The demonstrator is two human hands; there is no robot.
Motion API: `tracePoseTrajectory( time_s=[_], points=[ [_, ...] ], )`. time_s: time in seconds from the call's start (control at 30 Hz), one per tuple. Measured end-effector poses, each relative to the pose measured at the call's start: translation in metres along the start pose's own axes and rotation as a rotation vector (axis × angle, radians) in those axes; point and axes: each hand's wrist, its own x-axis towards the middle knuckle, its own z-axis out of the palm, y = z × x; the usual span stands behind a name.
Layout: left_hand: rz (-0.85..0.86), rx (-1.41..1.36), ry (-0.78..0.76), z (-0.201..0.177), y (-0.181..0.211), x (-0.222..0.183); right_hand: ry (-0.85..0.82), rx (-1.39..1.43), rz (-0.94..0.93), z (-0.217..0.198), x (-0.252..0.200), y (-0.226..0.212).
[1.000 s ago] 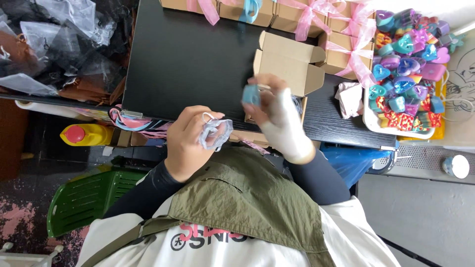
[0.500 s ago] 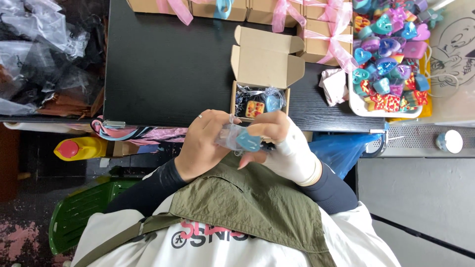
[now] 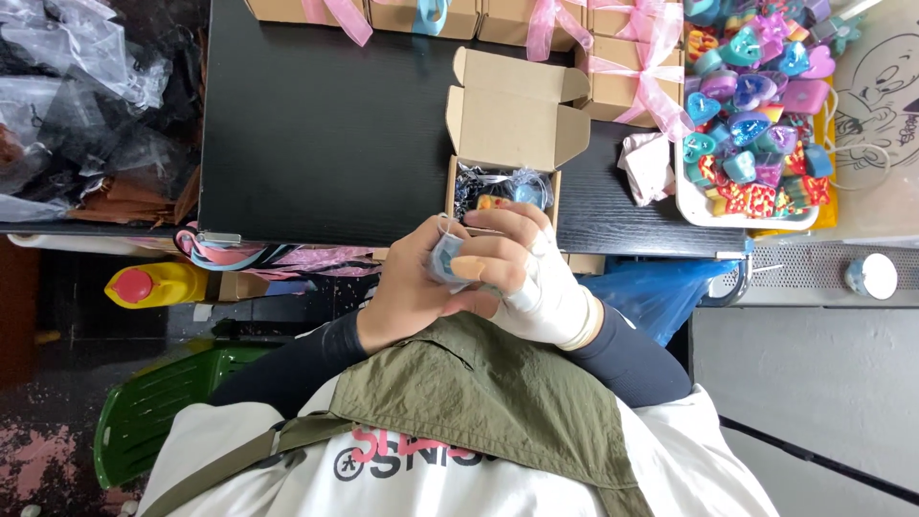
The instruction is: The recorder packages small decorative wax items into boxes with shredded paper and ties them with pink ribbons.
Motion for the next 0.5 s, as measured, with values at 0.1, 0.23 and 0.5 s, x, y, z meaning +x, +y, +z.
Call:
tracePoseTrajectory(
  time_s=[0.1, 0.23, 0.5],
  points=[
    [-0.025, -0.001, 0.036, -0.001, 0.001, 0.001, 0.054, -0.060, -0.038, 0.002, -0.008, 0.002],
    [-0.076, 0.037, 0.012, -0.004, 0.004, 0.004, -0.038, -0.133, -0.040, 0.001, -0.015, 0.007],
    [-0.133, -0.461, -0.303, -0.010, -0.013, 0.003, 0.002, 0.279, 0.051, -0.006, -0.013, 0.012]
  ],
)
